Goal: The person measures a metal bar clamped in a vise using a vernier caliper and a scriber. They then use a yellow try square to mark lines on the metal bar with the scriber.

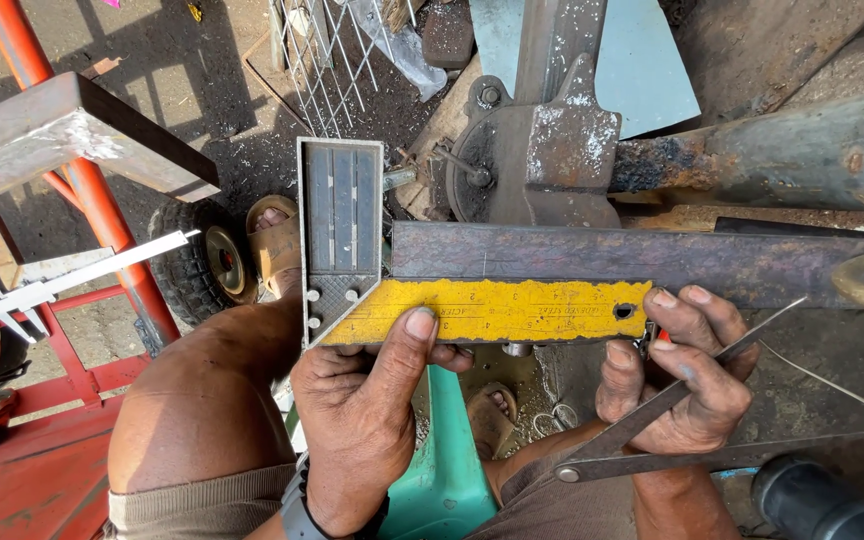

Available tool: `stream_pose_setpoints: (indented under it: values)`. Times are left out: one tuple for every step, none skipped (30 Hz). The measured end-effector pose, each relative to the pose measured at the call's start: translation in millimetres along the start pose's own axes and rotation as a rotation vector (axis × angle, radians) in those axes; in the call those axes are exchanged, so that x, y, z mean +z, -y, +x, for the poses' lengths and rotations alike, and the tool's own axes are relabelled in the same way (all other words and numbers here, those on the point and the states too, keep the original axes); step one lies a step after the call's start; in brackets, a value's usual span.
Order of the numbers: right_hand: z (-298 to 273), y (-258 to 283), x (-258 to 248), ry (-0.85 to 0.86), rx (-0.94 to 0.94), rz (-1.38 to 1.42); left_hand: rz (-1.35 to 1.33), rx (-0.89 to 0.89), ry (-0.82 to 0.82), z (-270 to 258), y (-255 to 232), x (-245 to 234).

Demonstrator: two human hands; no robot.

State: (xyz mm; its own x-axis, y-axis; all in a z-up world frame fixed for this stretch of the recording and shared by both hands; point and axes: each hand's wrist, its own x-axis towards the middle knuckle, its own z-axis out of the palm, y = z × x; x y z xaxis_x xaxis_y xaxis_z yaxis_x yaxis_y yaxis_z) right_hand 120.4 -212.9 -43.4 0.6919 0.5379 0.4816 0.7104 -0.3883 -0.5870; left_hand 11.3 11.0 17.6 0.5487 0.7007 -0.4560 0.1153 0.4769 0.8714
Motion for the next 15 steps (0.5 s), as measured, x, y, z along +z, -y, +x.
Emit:
stream_pose_setpoints:
  values:
    - [-1.1, -1.1, -0.6, 0.000, -0.001, 0.000, 0.000, 0.001, 0.000, 0.0, -0.8, 0.5]
    - [-2.2, -2.1, -1.4, 0.005, 0.008, -0.008, 0.009, 0.013, 0.010, 0.0, -1.6, 1.0]
    - [-3.5, -3.2, -2.1, 0.010, 0.016, -0.016, 0.019, 0.026, 0.020, 0.0, -2.3, 1.5]
    - [-2.9, -2.8, -2.0, 0.010, 0.016, -0.017, 0.019, 0.025, 0.021, -0.2, -1.9, 1.6]
    - [-2.3, -2.4, -1.8, 0.009, 0.010, -0.015, 0.014, 0.013, 0.010, -0.2, -1.5, 1.5]
    - [-1.4, -2.1, -1.2, 0.008, 0.002, -0.012, 0.009, 0.002, -0.001, -0.2, -1.3, 1.4]
    - [-0.9, -2.1, -1.1, 0.008, 0.002, -0.012, 0.009, 0.002, -0.001, -0.3, -1.9, 1.7]
    - [-0.2, -2.3, -1.1, 0.007, -0.010, -0.024, 0.017, 0.002, -0.004, -0.4, -2.4, 2.2]
    - [0.4, -2.5, -1.0, 0.005, -0.022, -0.036, 0.024, 0.002, -0.008, -0.4, -3.0, 2.6]
    - [-0.5, -3.1, -1.2, 0.005, -0.022, -0.037, 0.024, 0.002, -0.007, -0.1, -3.6, 3.0]
    - [-1.4, -3.7, -1.4, 0.005, -0.012, -0.029, 0.040, 0.002, -0.007, 0.2, -4.3, 3.4]
    - [-2.4, -4.3, -1.6, 0.007, -0.002, -0.021, 0.056, 0.002, -0.006, 0.3, -5.0, 3.7]
    - [-3.5, -4.7, -2.0, 0.007, -0.002, -0.021, 0.056, 0.002, -0.006, 0.0, -4.0, 3.5]
    - [-4.5, -5.2, -2.2, 0.007, 0.006, -0.018, 0.041, -0.002, -0.010, -0.2, -3.1, 3.4]
    - [-5.5, -5.8, -2.4, 0.006, 0.015, -0.015, 0.026, -0.005, -0.014, -0.4, -2.2, 3.2]
